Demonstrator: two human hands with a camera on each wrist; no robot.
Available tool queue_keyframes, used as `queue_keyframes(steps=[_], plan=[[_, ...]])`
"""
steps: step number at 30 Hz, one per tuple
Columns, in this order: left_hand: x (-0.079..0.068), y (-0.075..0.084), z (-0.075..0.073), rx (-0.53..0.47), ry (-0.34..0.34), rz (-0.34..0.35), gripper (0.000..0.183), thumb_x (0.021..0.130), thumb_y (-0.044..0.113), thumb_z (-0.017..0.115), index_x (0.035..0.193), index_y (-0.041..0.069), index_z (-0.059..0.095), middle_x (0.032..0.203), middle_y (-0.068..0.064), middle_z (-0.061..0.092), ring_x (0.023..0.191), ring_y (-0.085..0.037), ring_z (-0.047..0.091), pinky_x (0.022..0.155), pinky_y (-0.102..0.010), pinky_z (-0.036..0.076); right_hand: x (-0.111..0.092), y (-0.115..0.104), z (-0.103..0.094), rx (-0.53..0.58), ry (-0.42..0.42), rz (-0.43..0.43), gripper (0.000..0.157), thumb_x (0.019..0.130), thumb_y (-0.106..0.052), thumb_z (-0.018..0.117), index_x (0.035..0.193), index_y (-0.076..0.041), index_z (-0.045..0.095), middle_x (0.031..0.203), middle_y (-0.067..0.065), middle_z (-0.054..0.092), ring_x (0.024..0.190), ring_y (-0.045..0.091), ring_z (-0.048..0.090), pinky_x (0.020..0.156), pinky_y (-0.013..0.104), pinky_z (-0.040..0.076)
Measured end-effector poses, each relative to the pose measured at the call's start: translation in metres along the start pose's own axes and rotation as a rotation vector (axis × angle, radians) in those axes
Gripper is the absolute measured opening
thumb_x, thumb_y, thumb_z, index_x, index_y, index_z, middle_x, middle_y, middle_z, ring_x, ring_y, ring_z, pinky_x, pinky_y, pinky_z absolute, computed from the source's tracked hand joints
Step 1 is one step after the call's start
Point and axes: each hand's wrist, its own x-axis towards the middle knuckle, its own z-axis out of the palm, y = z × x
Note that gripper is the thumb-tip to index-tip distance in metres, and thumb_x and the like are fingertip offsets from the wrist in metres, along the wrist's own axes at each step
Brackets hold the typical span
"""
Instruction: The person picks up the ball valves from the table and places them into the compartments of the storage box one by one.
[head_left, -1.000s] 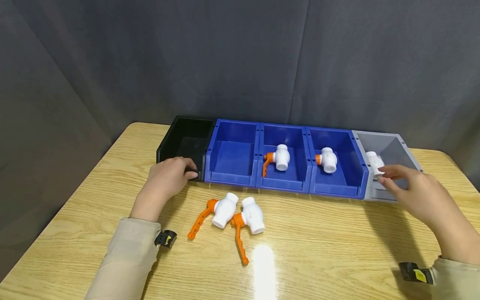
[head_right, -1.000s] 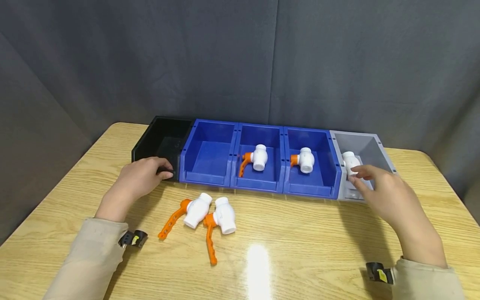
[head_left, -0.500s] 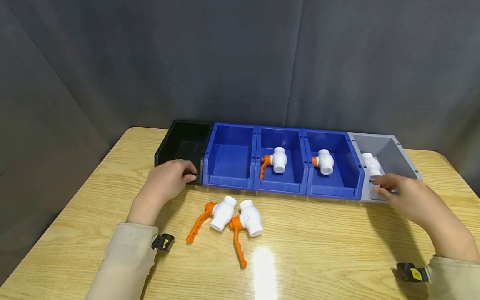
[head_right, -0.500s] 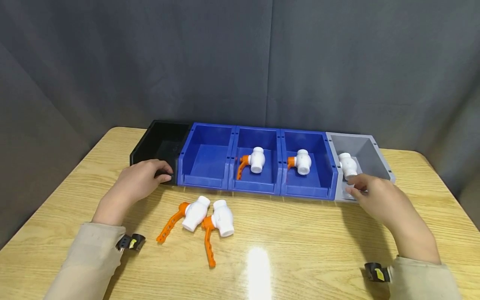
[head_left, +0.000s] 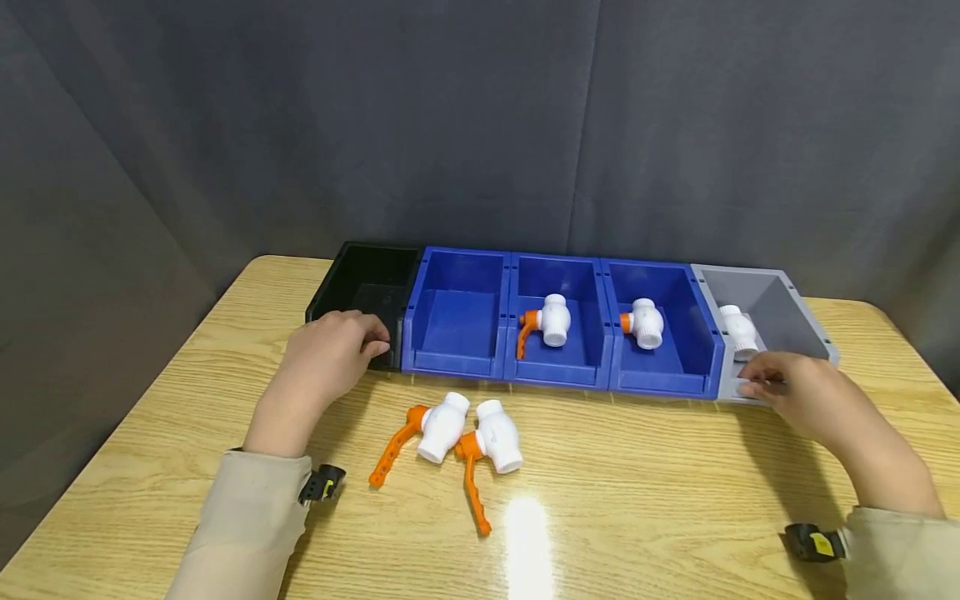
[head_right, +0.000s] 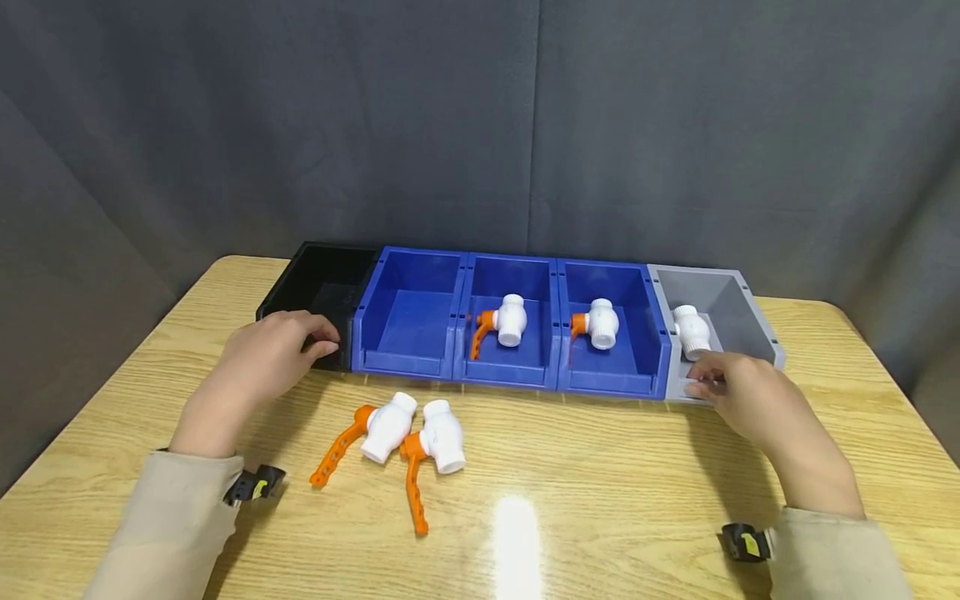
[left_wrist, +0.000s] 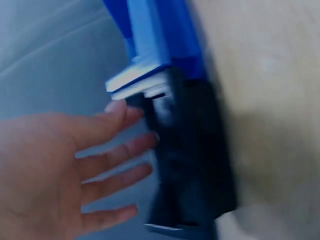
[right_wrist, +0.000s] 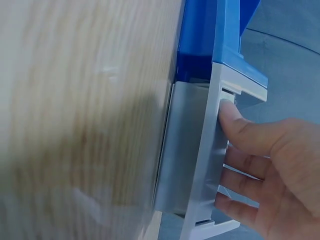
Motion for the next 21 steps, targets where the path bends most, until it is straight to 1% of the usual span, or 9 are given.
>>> queue_keyframes(steps=[4, 6, 11, 16, 21], plan=[[-0.006, 0.010, -0.014, 0.084, 0.073, 0.014, 0.017, 0.094, 0.023, 0.070, 0.101, 0.008, 0.074, 0.098, -0.010, 0.070, 0.094, -0.032, 0.060, 0.082, -0.049, 0.051, 0.001, -0.001, 0.000, 0.011, -0.002, 0.020, 0.008, 0.087, -0.004, 0.074, 0.083, -0.007, 0.067, 0.077, 0.005, 0.063, 0.070, 0.022, 0.055, 0.064, 0.043, 0.045], [-0.009, 0.016, -0.019, 0.101, 0.091, 0.025, 0.019, 0.094, 0.025, 0.070, 0.102, 0.009, 0.074, 0.098, -0.010, 0.069, 0.094, -0.032, 0.060, 0.082, -0.048, 0.051, 0.001, -0.003, 0.000, 0.013, 0.001, 0.038, 0.008, 0.086, -0.004, 0.074, 0.083, -0.006, 0.067, 0.078, 0.007, 0.065, 0.071, 0.023, 0.057, 0.065, 0.044, 0.046], [-0.016, 0.032, -0.030, 0.082, 0.084, 0.051, 0.024, 0.095, 0.030, 0.069, 0.106, 0.009, 0.073, 0.103, -0.009, 0.068, 0.096, -0.031, 0.060, 0.084, -0.049, 0.051, 0.001, -0.006, 0.001, 0.028, 0.006, 0.078, 0.008, 0.086, -0.005, 0.075, 0.083, -0.006, 0.068, 0.079, 0.010, 0.066, 0.072, 0.026, 0.058, 0.065, 0.044, 0.045], [-0.020, 0.046, -0.035, 0.064, 0.086, 0.099, 0.028, 0.094, 0.033, 0.069, 0.108, 0.008, 0.073, 0.108, -0.009, 0.068, 0.099, -0.030, 0.062, 0.086, -0.046, 0.052, 0.002, -0.008, 0.001, 0.032, 0.004, 0.103, 0.007, 0.086, -0.007, 0.074, 0.083, -0.007, 0.068, 0.078, 0.007, 0.066, 0.072, 0.025, 0.058, 0.065, 0.042, 0.045], [-0.024, 0.056, -0.036, 0.075, 0.094, 0.154, 0.028, 0.093, 0.033, 0.070, 0.107, 0.009, 0.073, 0.103, -0.006, 0.069, 0.094, -0.027, 0.062, 0.082, -0.042, 0.053, 0.001, -0.008, 0.000, 0.032, 0.001, 0.111, 0.008, 0.086, -0.008, 0.075, 0.082, -0.006, 0.068, 0.077, 0.006, 0.066, 0.071, 0.024, 0.058, 0.064, 0.042, 0.044]])
